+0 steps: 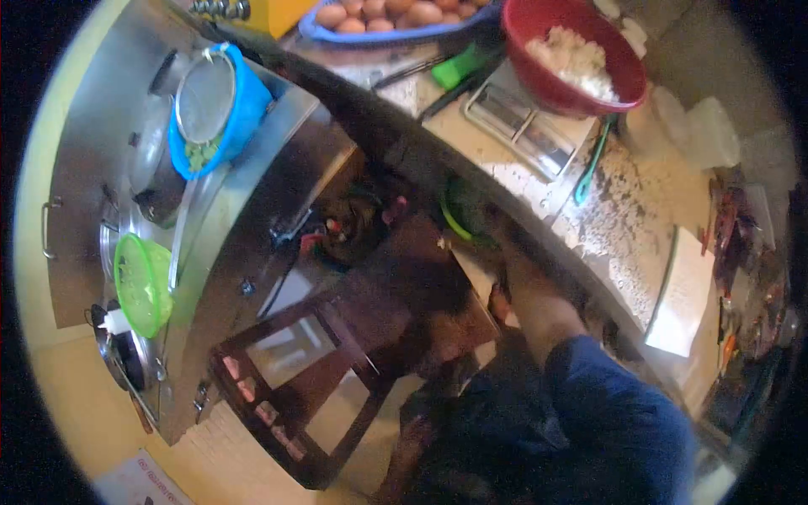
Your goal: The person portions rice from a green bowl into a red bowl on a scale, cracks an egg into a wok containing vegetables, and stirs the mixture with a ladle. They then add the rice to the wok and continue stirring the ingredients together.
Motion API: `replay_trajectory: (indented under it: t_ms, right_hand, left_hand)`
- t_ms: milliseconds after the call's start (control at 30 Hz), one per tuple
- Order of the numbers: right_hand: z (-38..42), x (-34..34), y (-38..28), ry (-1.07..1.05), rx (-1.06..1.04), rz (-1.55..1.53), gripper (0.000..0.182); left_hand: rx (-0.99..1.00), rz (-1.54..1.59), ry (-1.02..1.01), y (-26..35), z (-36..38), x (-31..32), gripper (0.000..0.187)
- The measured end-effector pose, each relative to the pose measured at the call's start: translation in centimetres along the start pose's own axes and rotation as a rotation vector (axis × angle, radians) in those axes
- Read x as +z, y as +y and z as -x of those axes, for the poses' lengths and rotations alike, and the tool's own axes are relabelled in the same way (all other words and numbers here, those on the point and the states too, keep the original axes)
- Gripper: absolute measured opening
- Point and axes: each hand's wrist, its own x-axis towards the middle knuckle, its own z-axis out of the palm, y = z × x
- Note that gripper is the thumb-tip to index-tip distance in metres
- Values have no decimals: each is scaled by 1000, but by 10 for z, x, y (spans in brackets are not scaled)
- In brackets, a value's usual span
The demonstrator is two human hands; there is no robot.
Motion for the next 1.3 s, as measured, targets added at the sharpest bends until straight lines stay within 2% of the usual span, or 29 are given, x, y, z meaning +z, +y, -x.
replay_trajectory:
  t_ms: [100,167,200,233,267,333,367,433,467,500,567,600,667,733,767,800,833,867,900,933,1000,1067,1133,1200,1267,1300]
  right_hand:
    - [-25,8,30,-35,-129,-61,24]
    - [-28,11,48,-77,-200,-178,24]
    - [-26,12,53,-99,-228,-240,24]
    - [-20,13,62,-129,-240,-319,24]
    - [-6,4,42,-90,-243,-190,22]
    - [33,-13,4,-115,-114,-46,19]
    - [61,-24,-19,-150,-16,-27,18]
    - [116,-51,-62,-212,55,-85,15]
    - [140,-66,-81,-245,51,-128,15]
    - [162,-87,-96,-294,-57,-138,12]
    - [174,-135,-148,-311,-353,-49,8]
    - [176,-164,-182,-274,-540,53,7]
    - [159,-223,-240,-96,-760,72,9]
    - [128,-278,-291,261,-1061,66,8]
    - [114,-294,-320,413,-978,-34,9]
    - [98,-306,-345,550,-884,-138,11]
    - [59,-307,-355,457,-969,-47,14]
    - [23,-301,-354,361,-1047,41,17]
    - [8,-299,-352,234,-832,404,20]
    - [-3,-297,-350,96,-595,751,22]
    - [-34,-304,-347,59,-580,601,22]
    - [-41,-315,-358,-9,-615,681,21]
    - [-49,-325,-358,-85,-650,695,21]
    - [-71,-327,-350,-161,-702,646,22]
    - [-79,-329,-359,-184,-683,784,19]
    - [-74,-333,-371,-182,-675,837,18]
  left_hand:
    - [71,-341,144,62,10,36,42]
    - [436,-487,88,100,-28,54,34]
    - [723,-856,209,134,-49,69,31]
    - [830,-634,176,152,-89,83,29]
    - [846,-498,140,180,-127,103,30]
    - [1068,-938,390,261,-176,146,50]
    - [1264,-893,328,290,-205,158,54]
    - [1154,-1262,392,324,-248,177,57]
    - [1089,-974,147,324,-268,176,55]
    - [1003,-688,-94,323,-290,171,52]
    - [679,-629,-133,334,-297,178,36]
    - [1043,-1132,164,316,-313,174,30]
    - [1215,-1564,532,281,-343,159,24]
    - [1049,-1190,438,282,-340,148,20]
    - [1033,-889,322,282,-338,144,20]
    - [1026,-598,310,278,-348,144,19]
    - [999,-311,299,271,-360,142,18]
    - [807,-24,206,288,-308,156,19]
    - [618,288,164,309,-245,172,19]
    - [607,387,116,330,-190,184,20]
    - [604,603,7,375,-113,208,23]
    - [783,594,-103,429,-17,241,24]
    - [971,333,-139,480,59,280,17]
    - [1213,-177,-59,529,113,324,14]
    - [1584,-438,-71,570,85,365,16]
    - [1720,-673,117,584,85,382,19]
